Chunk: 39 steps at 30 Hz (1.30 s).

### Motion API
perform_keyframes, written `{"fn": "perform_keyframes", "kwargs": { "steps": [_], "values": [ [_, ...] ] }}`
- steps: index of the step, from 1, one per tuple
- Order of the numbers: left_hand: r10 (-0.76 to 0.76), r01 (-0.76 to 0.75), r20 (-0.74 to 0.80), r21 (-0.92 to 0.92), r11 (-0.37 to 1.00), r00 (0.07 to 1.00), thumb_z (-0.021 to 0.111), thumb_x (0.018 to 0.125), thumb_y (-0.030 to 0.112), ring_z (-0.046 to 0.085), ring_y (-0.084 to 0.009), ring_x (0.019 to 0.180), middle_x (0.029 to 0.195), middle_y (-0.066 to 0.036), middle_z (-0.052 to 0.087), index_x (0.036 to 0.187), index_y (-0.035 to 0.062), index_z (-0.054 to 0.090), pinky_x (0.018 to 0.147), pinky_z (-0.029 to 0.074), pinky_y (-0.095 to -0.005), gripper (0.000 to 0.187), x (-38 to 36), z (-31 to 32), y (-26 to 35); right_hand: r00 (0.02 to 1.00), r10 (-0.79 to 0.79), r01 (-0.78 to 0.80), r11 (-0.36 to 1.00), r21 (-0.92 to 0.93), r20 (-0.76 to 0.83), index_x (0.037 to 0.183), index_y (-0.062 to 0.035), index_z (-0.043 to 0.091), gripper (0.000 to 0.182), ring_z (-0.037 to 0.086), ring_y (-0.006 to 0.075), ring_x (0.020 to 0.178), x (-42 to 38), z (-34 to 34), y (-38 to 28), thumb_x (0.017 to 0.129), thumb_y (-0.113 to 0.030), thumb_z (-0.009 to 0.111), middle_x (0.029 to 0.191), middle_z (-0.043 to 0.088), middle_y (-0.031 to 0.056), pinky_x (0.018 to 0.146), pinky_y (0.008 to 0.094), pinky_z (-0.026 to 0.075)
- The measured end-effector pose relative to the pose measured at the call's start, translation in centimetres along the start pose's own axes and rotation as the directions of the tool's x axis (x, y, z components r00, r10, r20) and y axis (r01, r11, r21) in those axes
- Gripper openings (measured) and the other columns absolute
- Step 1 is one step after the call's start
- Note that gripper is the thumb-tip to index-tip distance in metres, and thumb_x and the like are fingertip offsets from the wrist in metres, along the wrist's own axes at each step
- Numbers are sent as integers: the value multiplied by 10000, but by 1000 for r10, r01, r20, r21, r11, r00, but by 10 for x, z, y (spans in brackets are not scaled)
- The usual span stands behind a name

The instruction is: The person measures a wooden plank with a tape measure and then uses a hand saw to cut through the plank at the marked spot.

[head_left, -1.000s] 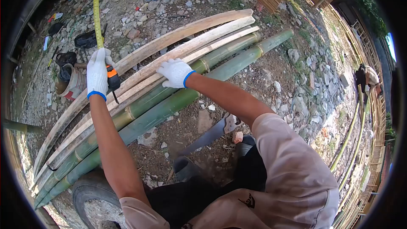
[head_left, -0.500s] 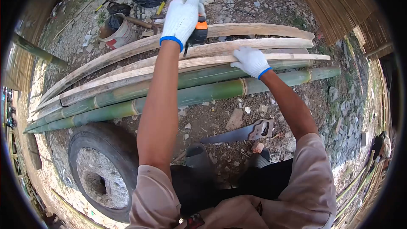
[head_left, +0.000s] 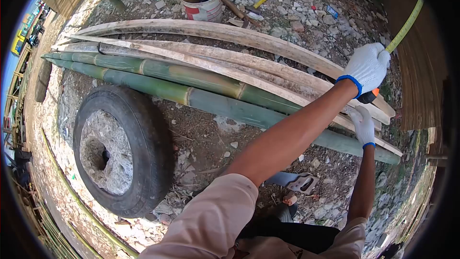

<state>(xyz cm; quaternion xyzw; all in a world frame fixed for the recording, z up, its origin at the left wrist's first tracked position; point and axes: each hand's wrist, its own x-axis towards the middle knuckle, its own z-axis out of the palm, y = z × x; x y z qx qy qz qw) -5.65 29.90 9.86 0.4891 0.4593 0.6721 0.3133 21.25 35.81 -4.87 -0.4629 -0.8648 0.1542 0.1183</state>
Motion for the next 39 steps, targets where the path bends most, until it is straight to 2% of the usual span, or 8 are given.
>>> {"fn": "perform_keyframes", "kwargs": {
  "steps": [9, 12, 25, 31, 35, 36, 38, 39],
  "values": [
    [-14, 107, 197, -466, 878, 980, 558, 991, 182, 699, -435, 742, 688, -227, 660, 833, -26, 633, 725, 549, -538, 272, -29, 23, 88, 959, -283, 265, 907, -326, -8, 1496, -82, 531, 770, 514, 409, 1385, 192, 108, -97, 893, -513, 742, 1506, 551, 210, 1137, 480, 442],
    [97, -134, -161, -240, 961, 982, 578, 967, 163, 684, -460, 734, 711, -253, 660, 844, -19, 645, 694, 541, -555, 229, -32, 85, 84, 974, -87, 140, 956, -259, 207, 1383, -44, 611, 712, 638, 411, 1232, 198, 118, -119, 889, -541, 736, 1333, 668, 235, 1067, 468, 495],
    [125, -147, -89, -319, 936, 988, 643, 890, 134, 676, -495, 777, 778, -293, 670, 812, -41, 678, 723, 551, -568, 195, -37, 73, 115, 984, -94, 140, 929, -342, 148, 1127, -22, 696, 530, 705, 398, 994, 89, 71, -154, 842, -449, 830, 1044, 732, 222, 872, 476, 543],
    [42, -39, 22, -112, 993, 999, 645, 884, 168, 705, -475, 776, 775, -273, 698, 772, -10, 722, 743, 573, -560, 224, -41, 69, 80, 925, -376, 376, 881, -287, 57, 1119, -23, 688, 524, 675, 401, 918, 13, 38, -134, 787, -379, 880, 987, 679, 203, 814, 478, 545],
    [122, -126, 67, 69, 990, 990, 627, 927, 207, 713, -455, 811, 778, -239, 711, 845, 11, 729, 813, 573, -547, 236, -46, 36, 53, 953, -55, 166, 917, -362, 298, 1274, -28, 676, 586, 698, 386, 1036, 15, 0, -164, 825, -355, 861, 1163, 706, 231, 856, 462, 566],
    [100, -111, 103, 98, 989, 990, 603, 950, 216, 711, -453, 812, 791, -245, 713, 872, 13, 731, 813, 573, -545, 253, -45, 13, 56, 976, -106, 109, 994, -3, 187, 1346, -34, 649, 594, 693, 374, 1109, 12, 21, -92, 872, -349, 819, 1229, 702, 220, 916, 435, 574],
    [26, -54, 173, 160, 986, 985, 532, 999, 274, 702, -445, 824, 813, -259, 708, 873, 10, 725, 816, 568, -531, 349, -43, -27, 58, 820, -572, 511, 733, -449, 0, 1243, -38, 677, 562, 697, 335, 1107, 15, 14, -49, 950, -518, 682, 1172, 713, 206, 904, 439, 574],
    [-13, -44, 210, 267, 963, 978, 514, 1005, 287, 696, -446, 817, 803, -244, 707, 884, 21, 731, 810, 563, -527, 364, -39, -43, 55, 965, -51, 187, 820, -541, 257, 1129, -59, 691, 529, 687, 360, 1043, 13, -24, -93, 949, -555, 658, 1029, 713, 191, 855, 480, 550]
  ]
}}
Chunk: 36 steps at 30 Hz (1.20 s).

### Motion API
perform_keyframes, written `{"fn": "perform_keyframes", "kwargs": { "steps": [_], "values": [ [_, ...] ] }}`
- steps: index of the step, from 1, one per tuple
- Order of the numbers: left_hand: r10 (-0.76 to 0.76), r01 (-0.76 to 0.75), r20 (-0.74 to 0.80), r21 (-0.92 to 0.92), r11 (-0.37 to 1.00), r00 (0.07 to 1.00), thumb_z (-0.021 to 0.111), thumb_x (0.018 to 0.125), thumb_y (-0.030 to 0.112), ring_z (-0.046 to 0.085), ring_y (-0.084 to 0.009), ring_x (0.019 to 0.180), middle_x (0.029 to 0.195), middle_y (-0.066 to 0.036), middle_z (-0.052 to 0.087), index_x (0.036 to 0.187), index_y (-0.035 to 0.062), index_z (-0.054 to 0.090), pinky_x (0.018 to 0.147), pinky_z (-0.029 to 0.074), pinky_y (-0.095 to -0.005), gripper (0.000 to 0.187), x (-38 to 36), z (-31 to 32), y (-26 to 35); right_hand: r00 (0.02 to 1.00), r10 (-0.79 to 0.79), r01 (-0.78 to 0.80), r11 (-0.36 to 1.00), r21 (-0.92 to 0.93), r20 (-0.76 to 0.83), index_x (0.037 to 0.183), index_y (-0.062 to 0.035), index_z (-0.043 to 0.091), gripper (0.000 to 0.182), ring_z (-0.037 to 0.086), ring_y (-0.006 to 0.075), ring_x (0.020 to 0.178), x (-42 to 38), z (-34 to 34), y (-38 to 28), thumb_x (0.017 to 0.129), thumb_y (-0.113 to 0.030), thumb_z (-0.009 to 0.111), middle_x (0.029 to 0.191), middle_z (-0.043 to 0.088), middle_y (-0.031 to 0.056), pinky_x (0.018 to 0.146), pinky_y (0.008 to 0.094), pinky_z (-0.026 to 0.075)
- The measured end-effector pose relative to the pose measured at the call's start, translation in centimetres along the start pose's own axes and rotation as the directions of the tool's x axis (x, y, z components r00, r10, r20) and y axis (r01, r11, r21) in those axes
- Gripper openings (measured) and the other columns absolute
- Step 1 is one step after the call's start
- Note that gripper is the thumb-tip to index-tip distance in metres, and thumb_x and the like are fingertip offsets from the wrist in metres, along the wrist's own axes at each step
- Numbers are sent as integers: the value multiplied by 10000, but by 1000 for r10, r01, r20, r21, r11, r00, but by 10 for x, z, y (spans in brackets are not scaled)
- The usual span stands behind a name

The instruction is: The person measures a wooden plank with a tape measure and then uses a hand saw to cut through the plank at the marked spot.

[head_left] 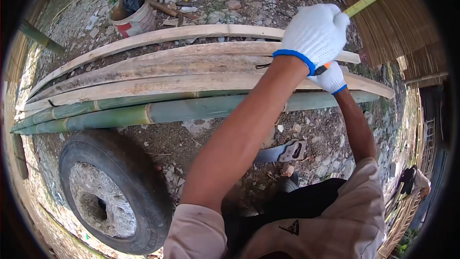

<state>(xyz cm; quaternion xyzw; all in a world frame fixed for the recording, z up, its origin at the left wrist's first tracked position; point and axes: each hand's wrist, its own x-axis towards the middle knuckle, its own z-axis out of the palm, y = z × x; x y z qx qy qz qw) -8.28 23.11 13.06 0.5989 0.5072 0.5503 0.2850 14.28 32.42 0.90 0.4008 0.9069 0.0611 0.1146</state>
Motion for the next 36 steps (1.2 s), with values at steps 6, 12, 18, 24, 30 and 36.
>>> {"fn": "perform_keyframes", "kwargs": {
  "steps": [6, 12, 18, 24, 30, 36],
  "values": [
    [-349, 299, 151, 277, 913, 925, 552, 1052, 466, 569, -127, 664, 681, -27, 582, 955, 25, 670, 658, 477, -309, 467, -3, -54, -71, 972, 90, -71, 993, 96, -217, 1155, -66, 680, 526, 666, 394, 1078, -41, 63, 119, 963, -553, 641, 1082, 707, 184, 920, 526, 517],
    [-488, 368, 196, 442, 818, 851, 556, 1056, 423, 565, -128, 651, 674, -34, 569, 958, 17, 664, 626, 461, -313, 431, -24, -35, -129, 825, 346, -287, 938, 195, -447, 1384, -76, 577, 533, 557, 419, 1304, -75, 148, 116, 971, -400, 670, 1398, 609, 191, 1070, 528, 460],
    [-512, 290, 148, 678, 675, 846, 521, 1052, 423, 628, -263, 722, 773, -136, 643, 977, 23, 688, 696, 492, -399, 440, -50, -24, -160, 891, 319, -20, 741, 672, -324, 1453, -63, 521, 585, 559, 407, 1293, -173, 137, -26, 944, -269, 722, 1413, 582, 204, 1086, 503, 461],
    [-497, 204, 214, 725, 658, 841, 509, 1053, 432, 689, -389, 843, 884, -230, 702, 965, 20, 700, 793, 521, -464, 463, -61, 6, -141, 994, 91, -35, 785, 619, -60, 1119, -89, 687, 398, 606, 339, 1219, -271, 210, -119, 879, -398, 762, 1241, 649, 118, 1086, 514, 446],
    [-440, 43, 330, 759, 650, 835, 504, 1066, 445, 669, -465, 878, 903, -269, 688, 974, 14, 677, 785, 501, -516, 474, -43, 60, -129, 993, 118, -112, 820, 561, 24, 1050, -75, 674, 490, 616, 332, 1193, -277, 213, -100, 844, -510, 765, 1131, 644, 135, 1207, 575, 305],
    [-331, -81, 302, 835, 544, 894, 437, 1088, 406, 671, -485, 1003, 1038, -294, 706, 1065, 39, 656, 878, 527, -574, 428, -16, 131, -165, 993, -112, 73, 802, 592, 29, 1124, -93, 613, 363, 653, 325, 1121, -284, 225, -63, 885, -336, 737, 973, 656, 124, 1278, 615, 203]
  ]
}}
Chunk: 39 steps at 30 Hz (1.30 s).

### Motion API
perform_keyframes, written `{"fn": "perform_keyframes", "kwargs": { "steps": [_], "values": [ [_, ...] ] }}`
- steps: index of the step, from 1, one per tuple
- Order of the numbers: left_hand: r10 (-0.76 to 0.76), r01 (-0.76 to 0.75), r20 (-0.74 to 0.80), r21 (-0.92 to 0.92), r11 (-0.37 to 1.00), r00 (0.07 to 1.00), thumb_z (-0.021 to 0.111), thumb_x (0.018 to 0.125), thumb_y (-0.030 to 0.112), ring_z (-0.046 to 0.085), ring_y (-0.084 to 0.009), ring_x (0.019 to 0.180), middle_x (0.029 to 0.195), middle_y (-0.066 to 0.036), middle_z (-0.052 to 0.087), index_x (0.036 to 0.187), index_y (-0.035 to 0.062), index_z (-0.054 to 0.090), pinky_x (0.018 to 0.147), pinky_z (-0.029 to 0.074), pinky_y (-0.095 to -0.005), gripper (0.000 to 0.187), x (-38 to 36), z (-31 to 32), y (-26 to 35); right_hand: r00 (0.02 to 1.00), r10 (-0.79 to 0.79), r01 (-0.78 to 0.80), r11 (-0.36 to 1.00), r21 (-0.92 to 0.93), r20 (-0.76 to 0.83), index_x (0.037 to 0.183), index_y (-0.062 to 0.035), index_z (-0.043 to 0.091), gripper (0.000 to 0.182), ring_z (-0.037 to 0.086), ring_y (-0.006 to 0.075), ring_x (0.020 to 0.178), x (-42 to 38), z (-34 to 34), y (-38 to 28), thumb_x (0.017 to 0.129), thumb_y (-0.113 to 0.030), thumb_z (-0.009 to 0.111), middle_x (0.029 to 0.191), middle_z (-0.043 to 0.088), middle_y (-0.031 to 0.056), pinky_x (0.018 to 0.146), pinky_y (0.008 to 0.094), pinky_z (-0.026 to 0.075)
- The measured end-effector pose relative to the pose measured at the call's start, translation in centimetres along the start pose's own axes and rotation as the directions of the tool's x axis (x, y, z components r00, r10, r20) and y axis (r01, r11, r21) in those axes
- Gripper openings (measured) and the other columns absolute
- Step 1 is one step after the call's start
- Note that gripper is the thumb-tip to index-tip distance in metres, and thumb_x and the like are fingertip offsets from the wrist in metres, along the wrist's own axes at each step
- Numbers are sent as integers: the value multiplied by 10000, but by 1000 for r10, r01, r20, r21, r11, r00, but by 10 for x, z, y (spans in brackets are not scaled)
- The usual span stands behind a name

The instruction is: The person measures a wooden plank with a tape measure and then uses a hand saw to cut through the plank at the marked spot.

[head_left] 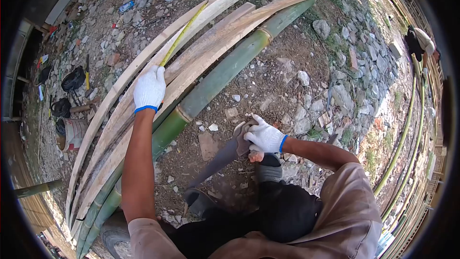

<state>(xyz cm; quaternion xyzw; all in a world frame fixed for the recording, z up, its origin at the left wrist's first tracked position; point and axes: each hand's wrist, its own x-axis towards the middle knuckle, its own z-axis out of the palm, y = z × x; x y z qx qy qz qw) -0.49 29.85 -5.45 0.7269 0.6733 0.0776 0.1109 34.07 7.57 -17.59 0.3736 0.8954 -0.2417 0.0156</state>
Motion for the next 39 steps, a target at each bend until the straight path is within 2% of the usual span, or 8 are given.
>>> {"fn": "perform_keyframes", "kwargs": {
  "steps": [6, 11, 15, 17, 22, 25, 28, 39],
  "values": [
    [157, -144, -79, 148, 978, 984, 457, 1082, 464, 695, -435, 1022, 1113, -262, 705, 1076, 32, 659, 873, 558, -547, 477, 33, 24, 39, 937, -272, 255, 962, -100, -221, 1122, -70, 610, 253, 680, 356, 1032, 3, 7, 19, 884, -153, 636, 897, 626, 122, 1261, 627, 235],
    [225, -211, -19, 281, 936, 974, 699, 892, 603, 702, -406, 1069, 1115, -237, 729, 1140, 22, 715, 916, 562, -505, 632, 34, 28, 56, 951, -246, 258, 965, 43, -188, 1195, -56, 591, 355, 686, 342, 879, 0, 7, 20, 891, -222, 669, 831, 626, 113, 1208, 605, 297],
    [147, -185, 141, 315, 931, 979, 700, 878, 613, 724, -390, 1039, 1088, -238, 752, 1177, 44, 730, 894, 568, -507, 643, 46, 20, 49, 971, -156, 207, 927, 313, -182, 1188, -84, 580, 301, 675, 386, 825, -22, 3, 3, 965, -275, 647, 795, 679, 104, 1027, 487, 484],
    [170, -201, 121, 320, 926, 978, 718, 874, 594, 726, -399, 1005, 1059, -233, 753, 1134, 38, 733, 877, 569, -509, 613, 49, 18, 47, 992, 125, -91, 834, 544, -26, 1171, -88, 602, 368, 718, 373, 842, -43, -32, -15, 1000, -410, 648, 881, 742, 111, 845, 458, 562],
    [220, -244, 112, 296, 924, 969, 716, 879, 598, 728, -408, 968, 1034, -233, 754, 1049, 43, 739, 843, 568, -526, 581, 47, 11, 45, 716, 689, -479, 367, 798, 112, 1117, -72, 661, 382, 730, 322, 796, -113, -63, -31, 983, -425, 717, 876, 725, 128, 738, 418, 568],
    [249, -265, 90, 366, 892, 964, 699, 909, 573, 731, -398, 939, 1030, -216, 740, 1069, 48, 697, 794, 580, -514, 548, 37, 19, 45, 474, 743, -473, 667, 576, -472, 1004, -81, 682, 283, 661, 315, 746, -135, -37, -19, 881, -289, 829, 792, 671, 105, 700, 435, 542],
    [314, -281, 4, 456, 844, 949, 695, 940, 516, 733, -355, 857, 972, -157, 696, 1055, 72, 640, 718, 589, -465, 462, 20, 33, 45, 300, 702, -619, 658, 428, -646, 1020, -72, 691, 275, 665, 361, 837, -141, -10, -5, 856, -244, 829, 896, 702, 143, 757, 472, 527],
    [308, -256, -33, 475, 842, 951, 696, 944, 509, 719, -359, 832, 936, -164, 686, 1020, 73, 641, 711, 576, -476, 447, 19, 29, 41, 144, 815, -666, 499, 554, -561, 1148, -37, 678, 353, 651, 389, 927, -122, 51, -17, 846, -161, 809, 966, 698, 178, 841, 488, 495]
  ]
}}
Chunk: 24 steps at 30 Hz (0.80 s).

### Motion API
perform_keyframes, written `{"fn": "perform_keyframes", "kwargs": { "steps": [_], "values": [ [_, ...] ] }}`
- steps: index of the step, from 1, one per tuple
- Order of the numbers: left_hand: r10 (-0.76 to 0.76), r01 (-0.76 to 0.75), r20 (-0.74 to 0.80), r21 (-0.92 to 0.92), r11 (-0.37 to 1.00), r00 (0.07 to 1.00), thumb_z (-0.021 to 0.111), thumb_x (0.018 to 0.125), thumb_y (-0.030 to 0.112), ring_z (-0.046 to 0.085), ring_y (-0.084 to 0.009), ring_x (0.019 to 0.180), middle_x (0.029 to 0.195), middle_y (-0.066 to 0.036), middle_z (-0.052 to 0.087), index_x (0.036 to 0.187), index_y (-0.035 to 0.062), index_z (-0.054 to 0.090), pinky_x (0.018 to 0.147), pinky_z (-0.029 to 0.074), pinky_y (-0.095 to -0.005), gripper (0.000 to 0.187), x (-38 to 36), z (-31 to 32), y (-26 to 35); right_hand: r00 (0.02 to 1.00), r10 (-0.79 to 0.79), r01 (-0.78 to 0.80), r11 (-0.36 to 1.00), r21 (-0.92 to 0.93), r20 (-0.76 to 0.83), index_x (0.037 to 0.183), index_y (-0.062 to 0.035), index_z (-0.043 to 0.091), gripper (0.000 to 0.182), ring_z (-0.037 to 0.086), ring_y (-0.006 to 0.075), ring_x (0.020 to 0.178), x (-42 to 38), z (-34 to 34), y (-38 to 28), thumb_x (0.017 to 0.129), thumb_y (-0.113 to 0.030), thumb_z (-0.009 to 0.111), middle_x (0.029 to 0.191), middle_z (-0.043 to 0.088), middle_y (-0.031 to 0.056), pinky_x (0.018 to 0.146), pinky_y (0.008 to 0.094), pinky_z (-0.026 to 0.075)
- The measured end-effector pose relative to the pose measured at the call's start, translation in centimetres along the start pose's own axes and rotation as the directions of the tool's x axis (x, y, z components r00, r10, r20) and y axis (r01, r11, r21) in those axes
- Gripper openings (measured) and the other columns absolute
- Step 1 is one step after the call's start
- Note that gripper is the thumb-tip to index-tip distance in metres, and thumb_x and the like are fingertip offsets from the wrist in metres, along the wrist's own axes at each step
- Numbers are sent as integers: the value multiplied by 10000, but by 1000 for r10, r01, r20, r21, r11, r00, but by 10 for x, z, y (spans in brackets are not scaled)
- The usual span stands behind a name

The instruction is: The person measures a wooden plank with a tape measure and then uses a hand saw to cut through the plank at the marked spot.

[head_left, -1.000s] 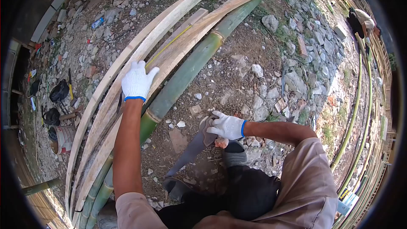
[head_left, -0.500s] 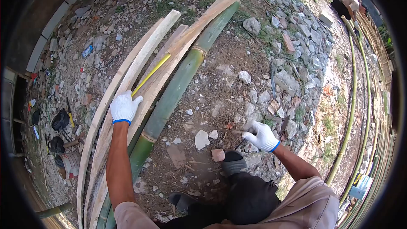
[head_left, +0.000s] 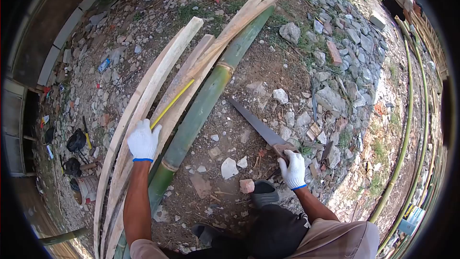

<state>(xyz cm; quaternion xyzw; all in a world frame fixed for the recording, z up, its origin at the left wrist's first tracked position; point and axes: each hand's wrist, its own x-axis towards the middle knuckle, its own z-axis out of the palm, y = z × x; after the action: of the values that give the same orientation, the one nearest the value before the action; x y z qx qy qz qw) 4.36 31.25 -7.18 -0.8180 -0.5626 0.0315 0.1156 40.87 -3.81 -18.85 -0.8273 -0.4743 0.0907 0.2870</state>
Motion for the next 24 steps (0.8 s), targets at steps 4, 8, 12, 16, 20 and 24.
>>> {"fn": "perform_keyframes", "kwargs": {
  "steps": [4, 8, 12, 16, 20, 24],
  "values": [
    [-93, 94, 56, -8, 996, 994, 697, 943, 510, 720, -403, 922, 1037, -200, 720, 1138, 45, 670, 789, 575, -512, 505, 35, -20, -37, 997, -18, 16, 999, 29, 79, 1152, -42, 667, 380, 644, 364, 911, 4, -4, 3, 832, -174, 824, 944, 692, 153, 845, 477, 484],
    [-260, 260, 32, 8, 966, 965, 715, 918, 549, 709, -416, 997, 1083, -215, 725, 1154, 35, 690, 841, 568, -518, 566, 72, -17, -59, 995, -42, 41, 999, 20, 91, 1163, -50, 640, 397, 616, 326, 844, 1, 6, 6, 828, -154, 827, 860, 642, 113, 802, 459, 463],
    [-92, 119, 141, -194, 974, 986, 744, 856, 630, 700, -429, 1042, 1122, -256, 716, 1213, -2, 678, 887, 561, -510, 729, 42, -30, -14, 995, -44, 42, 999, 19, 89, 1181, -49, 636, 406, 614, 333, 845, -3, 15, 7, 833, -141, 823, 864, 642, 114, 806, 469, 461],
    [-49, 161, 441, -220, 962, 896, 795, 738, 714, 699, -426, 1089, 1183, -311, 698, 1282, -34, 656, 926, 557, -495, 935, 13, -7, 12, 990, -103, 102, 995, 10, 96, 1214, -50, 637, 427, 616, 334, 858, -5, 18, 11, 838, -144, 815, 865, 642, 110, 814, 468, 461],
    [-85, 216, 544, -183, 959, 835, 795, 699, 733, 730, -417, 1019, 1087, -288, 742, 1292, -29, 681, 920, 564, -488, 973, 22, -3, 7, 987, -71, 66, 997, 45, 141, 1205, -55, 652, 400, 618, 335, 869, -2, 12, 7, 843, -137, 800, 875, 645, 111, 822, 463, 466],
    [-100, 200, 541, -129, 971, 835, 761, 762, 690, 732, -415, 1019, 1081, -289, 743, 1285, -17, 693, 915, 564, -491, 882, 30, -37, 3, 986, -80, 74, 996, 47, 145, 1202, -61, 658, 391, 625, 331, 891, -3, 12, 13, 844, -139, 797, 879, 649, 111, 844, 464, 479]
  ]
}}
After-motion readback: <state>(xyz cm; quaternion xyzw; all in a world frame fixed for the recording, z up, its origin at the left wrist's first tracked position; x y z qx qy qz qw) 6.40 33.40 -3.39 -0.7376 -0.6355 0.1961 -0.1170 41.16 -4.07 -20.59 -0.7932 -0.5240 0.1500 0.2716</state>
